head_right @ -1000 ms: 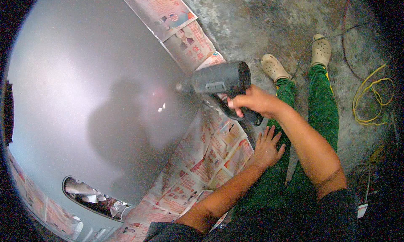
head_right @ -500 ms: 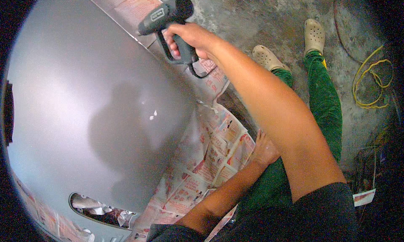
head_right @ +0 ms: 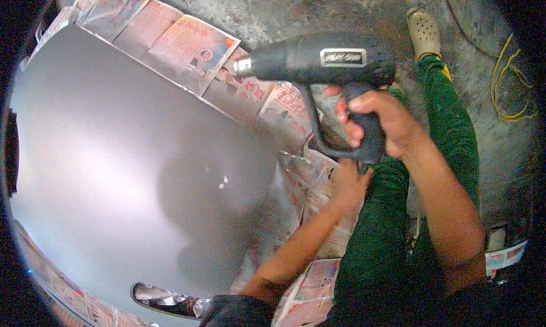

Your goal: The person uses a heat gun to dry a car door panel and then applies paint with a spray gun. They alternate between heating and spraying, adjusting the spray gun and moving around the part to cover different areas.

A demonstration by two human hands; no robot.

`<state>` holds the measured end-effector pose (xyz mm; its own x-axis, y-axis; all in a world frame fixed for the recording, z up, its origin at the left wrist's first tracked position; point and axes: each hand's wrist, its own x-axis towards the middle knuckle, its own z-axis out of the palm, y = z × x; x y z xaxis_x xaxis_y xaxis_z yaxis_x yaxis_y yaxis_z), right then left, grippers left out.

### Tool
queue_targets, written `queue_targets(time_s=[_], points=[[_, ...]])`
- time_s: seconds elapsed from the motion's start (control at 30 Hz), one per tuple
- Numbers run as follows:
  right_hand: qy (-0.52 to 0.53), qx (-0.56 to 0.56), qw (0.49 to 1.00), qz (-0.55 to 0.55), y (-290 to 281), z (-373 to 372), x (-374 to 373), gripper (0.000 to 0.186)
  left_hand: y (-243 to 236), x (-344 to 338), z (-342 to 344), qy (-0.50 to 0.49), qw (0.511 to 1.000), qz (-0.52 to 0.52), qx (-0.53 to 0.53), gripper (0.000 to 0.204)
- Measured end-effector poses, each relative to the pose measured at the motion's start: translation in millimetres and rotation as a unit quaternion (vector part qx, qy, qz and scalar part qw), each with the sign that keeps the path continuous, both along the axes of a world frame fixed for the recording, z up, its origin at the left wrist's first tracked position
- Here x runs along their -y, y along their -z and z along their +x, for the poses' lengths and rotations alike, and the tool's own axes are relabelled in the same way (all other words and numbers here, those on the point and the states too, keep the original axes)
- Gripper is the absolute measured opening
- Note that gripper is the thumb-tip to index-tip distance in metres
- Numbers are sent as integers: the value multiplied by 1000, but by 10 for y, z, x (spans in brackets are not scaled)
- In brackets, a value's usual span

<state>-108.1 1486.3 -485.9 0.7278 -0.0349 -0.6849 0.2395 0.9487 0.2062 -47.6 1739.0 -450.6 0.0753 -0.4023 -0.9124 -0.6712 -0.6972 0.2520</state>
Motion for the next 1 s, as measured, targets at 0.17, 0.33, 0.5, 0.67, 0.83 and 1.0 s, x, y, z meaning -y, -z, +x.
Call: queue_targets(time_s=[0.17,0.33,0.5,0.67,0.83,1.0], points=[[95,9,995,-42,357,-149,287,51,643,643,2010,389,898,-144,149,26],[134,10,990,-49,407,-281,496,52,631,1886,3604,570,758,34,315,38],[132,-18,988,-72,438,-305,589,48,384,2528,4162,603,681,165,381,46],[132,-35,988,-77,476,-307,599,51,393,2467,4227,588,653,292,377,57],[153,-17,985,-74,514,-290,621,47,459,2226,4224,639,597,284,392,59],[150,-20,985,-81,502,-277,623,46,572,1897,4152,658,577,284,392,61]])
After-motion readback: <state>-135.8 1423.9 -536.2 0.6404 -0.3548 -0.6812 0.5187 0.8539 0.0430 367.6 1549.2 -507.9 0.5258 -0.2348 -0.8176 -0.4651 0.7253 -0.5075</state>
